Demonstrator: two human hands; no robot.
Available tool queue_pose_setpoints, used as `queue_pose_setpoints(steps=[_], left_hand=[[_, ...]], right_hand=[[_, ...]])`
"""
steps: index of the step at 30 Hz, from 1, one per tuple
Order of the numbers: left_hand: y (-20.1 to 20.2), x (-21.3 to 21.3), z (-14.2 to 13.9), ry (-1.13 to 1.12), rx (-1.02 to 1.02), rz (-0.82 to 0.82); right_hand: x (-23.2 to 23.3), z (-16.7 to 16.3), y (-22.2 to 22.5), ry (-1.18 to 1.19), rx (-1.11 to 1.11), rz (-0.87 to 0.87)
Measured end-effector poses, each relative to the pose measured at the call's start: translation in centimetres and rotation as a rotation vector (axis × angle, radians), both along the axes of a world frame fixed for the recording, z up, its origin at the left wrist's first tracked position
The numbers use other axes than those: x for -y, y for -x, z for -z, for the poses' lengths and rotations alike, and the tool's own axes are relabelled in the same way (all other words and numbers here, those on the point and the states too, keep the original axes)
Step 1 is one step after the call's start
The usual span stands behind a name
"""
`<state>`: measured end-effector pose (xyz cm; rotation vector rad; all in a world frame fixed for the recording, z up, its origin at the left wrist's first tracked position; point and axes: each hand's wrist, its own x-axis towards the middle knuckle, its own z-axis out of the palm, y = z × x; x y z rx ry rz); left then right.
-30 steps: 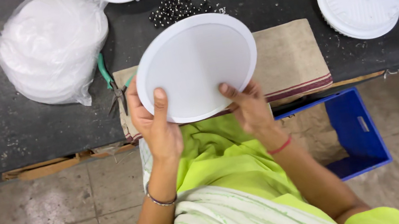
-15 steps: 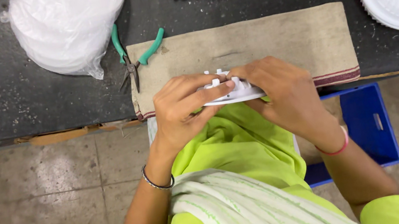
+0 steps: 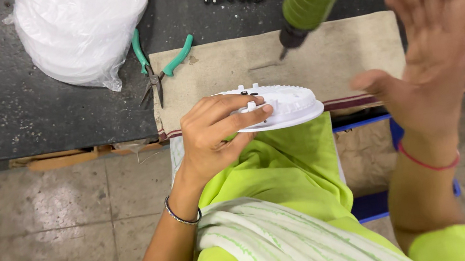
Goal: The person picks up a round white light fixture base, places small screws onto it, and uses an electric screwdriver to drive the screws in. They then fit a white diffuser cover onto the base, turn the assembled unit over, and set it on a stack of finished fixtures.
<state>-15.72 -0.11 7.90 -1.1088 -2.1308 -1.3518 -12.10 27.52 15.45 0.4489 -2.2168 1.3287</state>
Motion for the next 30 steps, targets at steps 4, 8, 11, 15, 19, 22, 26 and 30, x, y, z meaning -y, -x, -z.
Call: queue_pose_setpoints(steps=[4, 8, 11, 15, 19, 22, 26, 30], left_hand=[[-0.4, -0.2, 0.0, 0.013, -0.020, -0.010], [-0.7, -0.5, -0.3, 0.013, -0.024, -0.034], [-0.6, -0.7, -0.6, 0.013, -0.023, -0.050], [0.3, -1.3, -0.8, 0.011, -0.023, -0.075], [1.3, -1.7, -1.1, 0.003, 0.003, -0.069], [1.8, -1.8, -1.2, -0.004, 0.007, -0.064], [2.2, -2.0, -1.2, -0.007, 0.019, -0.069], [2.2, -2.1, -1.3, -0.011, 0.013, -0.086]], right_hand=[[3.2, -2.0, 1.6, 0.084, -0.002, -0.127], [5.1, -3.4, 3.2, 0.328, 0.190, -0.136], [4.3, -3.6, 4.6, 0.299, 0.168, -0.212], [2.7, -2.2, 6.5, 0.284, 0.178, -0.303], [1.5, -1.1, 7.9, 0.295, 0.208, -0.318], [0.5, -0.8, 8.7, 0.223, 0.177, -0.381], [-1.9, 0.5, 10.3, 0.355, 0.231, -0.422], [-4.0, 5.4, 15.6, 0.325, 0.233, -0.251]])
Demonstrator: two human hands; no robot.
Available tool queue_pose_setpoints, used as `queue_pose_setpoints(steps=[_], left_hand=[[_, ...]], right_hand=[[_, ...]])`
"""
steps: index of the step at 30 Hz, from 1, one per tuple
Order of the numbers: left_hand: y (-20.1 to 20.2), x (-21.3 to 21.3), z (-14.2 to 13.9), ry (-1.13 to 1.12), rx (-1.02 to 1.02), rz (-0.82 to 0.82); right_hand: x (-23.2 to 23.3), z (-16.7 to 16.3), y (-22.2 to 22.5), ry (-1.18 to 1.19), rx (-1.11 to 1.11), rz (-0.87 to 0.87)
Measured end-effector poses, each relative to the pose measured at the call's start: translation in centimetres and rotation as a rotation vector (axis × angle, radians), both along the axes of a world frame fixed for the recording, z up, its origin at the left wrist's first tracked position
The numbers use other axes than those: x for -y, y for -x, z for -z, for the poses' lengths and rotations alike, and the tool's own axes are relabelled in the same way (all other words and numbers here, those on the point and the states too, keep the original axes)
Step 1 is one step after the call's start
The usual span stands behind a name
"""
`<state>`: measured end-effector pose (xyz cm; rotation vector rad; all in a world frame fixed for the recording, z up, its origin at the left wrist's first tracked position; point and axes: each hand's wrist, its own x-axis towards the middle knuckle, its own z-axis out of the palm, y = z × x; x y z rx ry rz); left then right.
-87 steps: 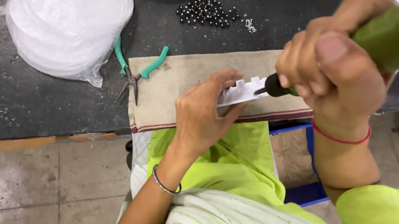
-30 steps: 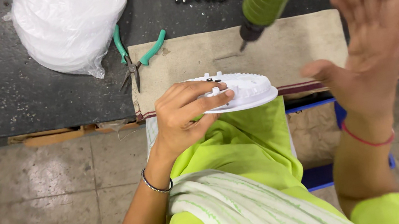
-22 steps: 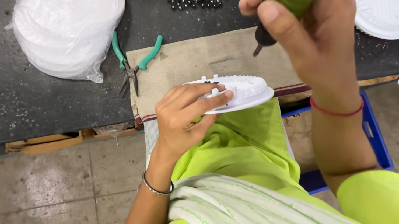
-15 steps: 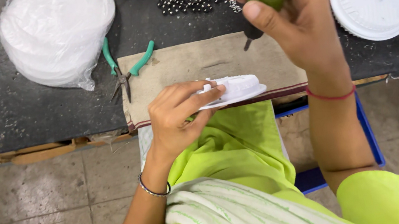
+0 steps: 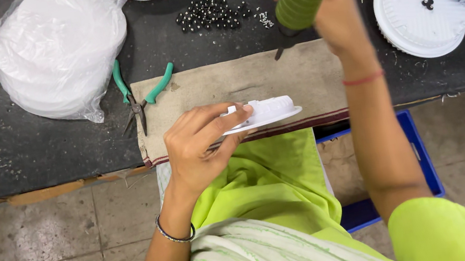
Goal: The person picks up a round white light fixture base, places small screws onto it, and uses an electric screwdriver to drive the screws in. They then fit a white diffuser cover onto the base, turn the assembled unit over, and set it on a stack of finished fixtures.
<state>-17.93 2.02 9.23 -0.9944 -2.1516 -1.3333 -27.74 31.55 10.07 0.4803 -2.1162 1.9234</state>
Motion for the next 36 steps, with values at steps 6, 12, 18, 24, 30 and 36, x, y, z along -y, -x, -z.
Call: queue_pose_setpoints(steps=[6, 12, 18, 24, 30, 36], left_hand=[[-0.1, -0.4, -0.2, 0.024, -0.019, -0.022], [-0.2, -0.6, -0.2, 0.020, -0.006, -0.035], [-0.3, -0.4, -0.1, 0.018, -0.003, -0.024], [-0.4, -0.1, -0.2, 0.005, 0.013, 0.004], [-0.3, 0.3, -0.1, -0.019, 0.049, 0.020], [-0.3, -0.2, 0.3, -0.020, 0.088, 0.024]], right_hand=[[-1.2, 9.7, 4.8, -0.420, -0.131, 0.274], [-1.2, 12.9, 6.9, -0.699, -0.148, 0.365], [-1.6, 14.1, 8.4, -0.797, -0.168, 0.326], [-0.6, 10.5, 7.8, -0.775, -0.156, 0.304], [0.9, 2.5, -4.1, -0.191, 0.229, 0.095], [3.6, -2.2, -10.3, -0.219, 0.170, -0.296]])
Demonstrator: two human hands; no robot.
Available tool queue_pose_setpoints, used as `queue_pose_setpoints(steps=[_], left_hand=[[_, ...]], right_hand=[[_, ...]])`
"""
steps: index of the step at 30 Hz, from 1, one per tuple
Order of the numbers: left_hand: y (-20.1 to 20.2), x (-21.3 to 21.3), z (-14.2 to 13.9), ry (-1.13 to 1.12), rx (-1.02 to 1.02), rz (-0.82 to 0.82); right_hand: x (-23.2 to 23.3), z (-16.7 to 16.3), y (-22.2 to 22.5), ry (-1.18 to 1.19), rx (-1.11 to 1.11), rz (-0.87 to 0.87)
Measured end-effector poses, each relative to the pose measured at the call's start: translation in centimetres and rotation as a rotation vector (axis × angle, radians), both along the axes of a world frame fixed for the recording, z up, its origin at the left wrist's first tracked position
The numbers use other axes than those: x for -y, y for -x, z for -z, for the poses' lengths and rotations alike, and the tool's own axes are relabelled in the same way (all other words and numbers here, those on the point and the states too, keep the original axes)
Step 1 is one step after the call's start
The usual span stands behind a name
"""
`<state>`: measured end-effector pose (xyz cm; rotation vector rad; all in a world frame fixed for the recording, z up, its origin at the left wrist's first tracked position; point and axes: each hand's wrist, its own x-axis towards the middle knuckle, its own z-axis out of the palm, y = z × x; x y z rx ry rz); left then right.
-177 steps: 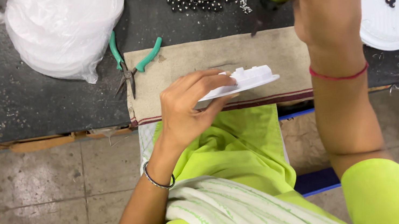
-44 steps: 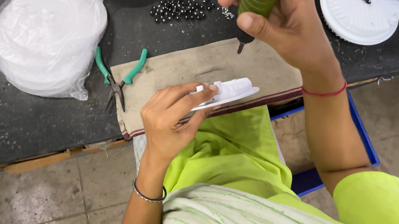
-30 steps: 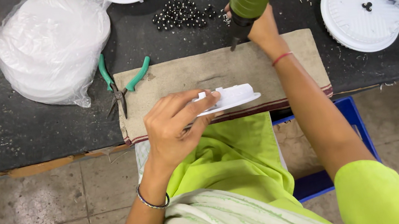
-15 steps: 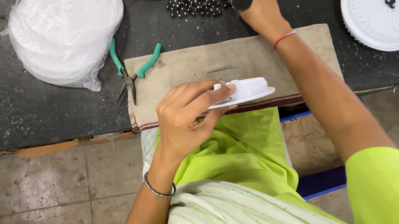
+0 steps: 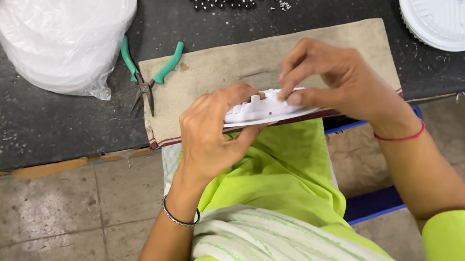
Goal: The person picks up a round white light fixture base, places small screws onto it, and uses an electric screwdriver to drive the screws in. They then fit a white diffuser cover onto the base, turn the assembled unit over, and set it on a stack of finished fixtures.
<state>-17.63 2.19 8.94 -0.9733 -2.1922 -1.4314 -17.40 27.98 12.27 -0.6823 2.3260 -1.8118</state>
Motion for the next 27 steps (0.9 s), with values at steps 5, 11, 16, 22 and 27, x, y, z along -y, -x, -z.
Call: queue_pose_setpoints(steps=[5, 11, 16, 22, 27], left_hand=[[-0.1, -0.1, 0.2, 0.020, 0.004, -0.021], [-0.2, -0.3, 0.2, 0.018, -0.013, -0.023], [-0.2, -0.2, 0.1, 0.023, 0.000, -0.020], [-0.1, -0.2, 0.1, 0.017, 0.003, -0.022], [-0.3, -0.1, 0.1, 0.023, 0.011, -0.021]], right_hand=[[1.1, -1.4, 0.4, -0.144, -0.013, -0.087], [1.4, -2.4, 0.4, -0.251, -0.029, -0.101], [1.5, -3.1, 0.5, -0.306, -0.098, -0.109], [1.9, -3.5, 0.4, -0.315, -0.095, -0.097], [2.1, -3.8, 0.2, -0.333, -0.114, -0.091]])
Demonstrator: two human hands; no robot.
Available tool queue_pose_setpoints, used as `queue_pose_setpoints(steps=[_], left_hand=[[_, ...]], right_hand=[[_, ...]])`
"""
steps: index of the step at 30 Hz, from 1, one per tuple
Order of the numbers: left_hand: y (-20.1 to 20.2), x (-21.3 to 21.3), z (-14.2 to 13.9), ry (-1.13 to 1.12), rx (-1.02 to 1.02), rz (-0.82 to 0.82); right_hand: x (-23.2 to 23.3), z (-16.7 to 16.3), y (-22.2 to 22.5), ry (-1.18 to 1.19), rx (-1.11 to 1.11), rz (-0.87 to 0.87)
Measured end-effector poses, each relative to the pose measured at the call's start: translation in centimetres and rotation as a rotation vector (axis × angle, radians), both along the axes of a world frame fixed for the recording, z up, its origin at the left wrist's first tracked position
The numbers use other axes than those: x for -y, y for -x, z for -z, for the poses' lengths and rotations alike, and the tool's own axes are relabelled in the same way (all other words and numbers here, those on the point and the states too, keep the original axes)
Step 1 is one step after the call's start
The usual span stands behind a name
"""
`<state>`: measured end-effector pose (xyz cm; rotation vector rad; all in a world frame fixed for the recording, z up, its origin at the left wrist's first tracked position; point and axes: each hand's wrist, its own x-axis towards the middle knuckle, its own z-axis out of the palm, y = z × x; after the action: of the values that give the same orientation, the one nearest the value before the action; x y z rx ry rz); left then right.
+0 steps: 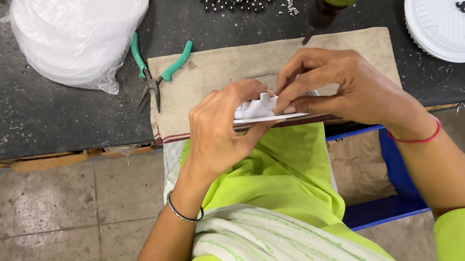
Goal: The person picks up a round white light fixture base, places small screws onto it, and uses an electric screwdriver to drive the screws in. They then fit a white diffuser cover onto the base, turn the assembled unit over, and set it on a stack of finished fixtures.
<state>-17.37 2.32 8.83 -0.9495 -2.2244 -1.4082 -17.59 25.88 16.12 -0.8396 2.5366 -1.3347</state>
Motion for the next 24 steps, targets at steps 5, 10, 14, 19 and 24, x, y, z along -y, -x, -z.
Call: queue_pose_setpoints(steps=[5, 10, 14, 19, 24], left_hand=[[0.3, 0.1, 0.0, -0.014, -0.015, -0.009], [0.2, 0.2, -0.1, -0.014, -0.012, -0.018], [0.2, 0.1, -0.3, -0.018, -0.026, -0.010], [-0.4, 0.1, -0.4, -0.020, -0.020, -0.022], [-0.4, 0.4, -0.5, -0.036, -0.023, -0.057]], right_hand=[[0.1, -0.4, -0.9, 0.038, -0.227, 0.155], [-0.7, -0.9, 0.1, 0.448, -0.478, 0.657], [-1.4, -0.9, 4.0, 0.630, -0.467, 0.508], [-2.3, -0.5, 7.3, 0.817, -0.269, 0.344], [-2.9, -2.0, 5.8, 0.913, -0.181, 0.246]])
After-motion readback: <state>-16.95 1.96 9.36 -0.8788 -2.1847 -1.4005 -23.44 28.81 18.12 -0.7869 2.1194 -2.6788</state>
